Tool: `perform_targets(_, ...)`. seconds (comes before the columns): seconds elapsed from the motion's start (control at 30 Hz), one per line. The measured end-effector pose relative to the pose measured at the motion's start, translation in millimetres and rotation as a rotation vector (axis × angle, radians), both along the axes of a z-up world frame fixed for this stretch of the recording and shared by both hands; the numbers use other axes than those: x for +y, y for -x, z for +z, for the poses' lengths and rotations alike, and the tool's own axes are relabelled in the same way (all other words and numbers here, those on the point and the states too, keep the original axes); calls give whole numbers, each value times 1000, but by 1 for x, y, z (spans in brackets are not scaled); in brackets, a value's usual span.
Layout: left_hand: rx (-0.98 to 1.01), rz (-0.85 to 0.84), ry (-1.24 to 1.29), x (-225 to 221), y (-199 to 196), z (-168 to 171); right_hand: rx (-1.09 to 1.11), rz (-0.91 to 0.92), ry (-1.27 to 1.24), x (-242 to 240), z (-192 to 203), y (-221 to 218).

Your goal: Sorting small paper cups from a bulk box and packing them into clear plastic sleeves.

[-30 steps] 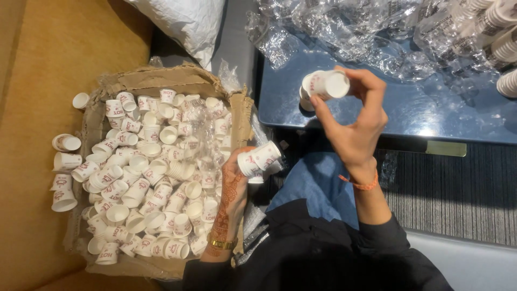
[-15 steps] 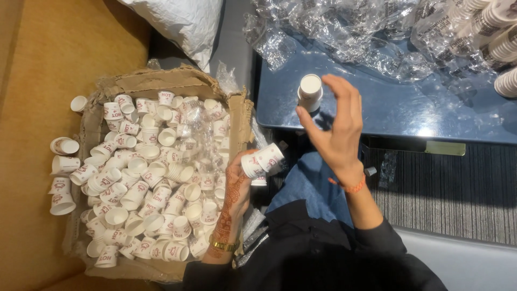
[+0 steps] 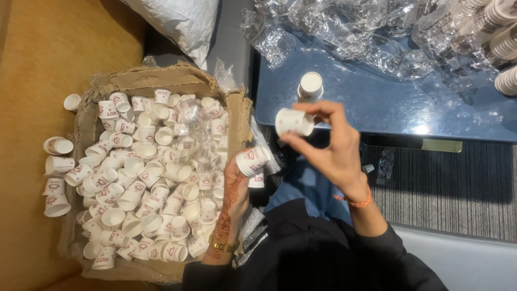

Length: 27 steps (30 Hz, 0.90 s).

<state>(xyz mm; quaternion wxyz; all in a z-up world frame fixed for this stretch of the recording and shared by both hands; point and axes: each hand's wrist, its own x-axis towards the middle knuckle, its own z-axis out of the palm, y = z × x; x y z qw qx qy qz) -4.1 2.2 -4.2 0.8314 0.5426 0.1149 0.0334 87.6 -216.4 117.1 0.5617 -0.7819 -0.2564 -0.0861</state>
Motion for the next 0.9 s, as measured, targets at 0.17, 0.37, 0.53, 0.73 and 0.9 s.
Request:
perform_targets(0.17,-5,-2,70,-5,-2,3,-233,-362,69,-5,11,-33)
perform_targets(0.37,52,39,35,-7,-4,-3,-246,-363,242,5,-21,-51)
perform_targets(0.53,71,43,-34,-11,-4,3,-403,-458,175,15,4,-30)
perform_targets(0.73,156,87,-31,-6,-2,-22,-187,-7,150,19,-14,13)
perform_targets(0.9,168,123,-77,-8,-1,-19,71,209,231,21,-14,14)
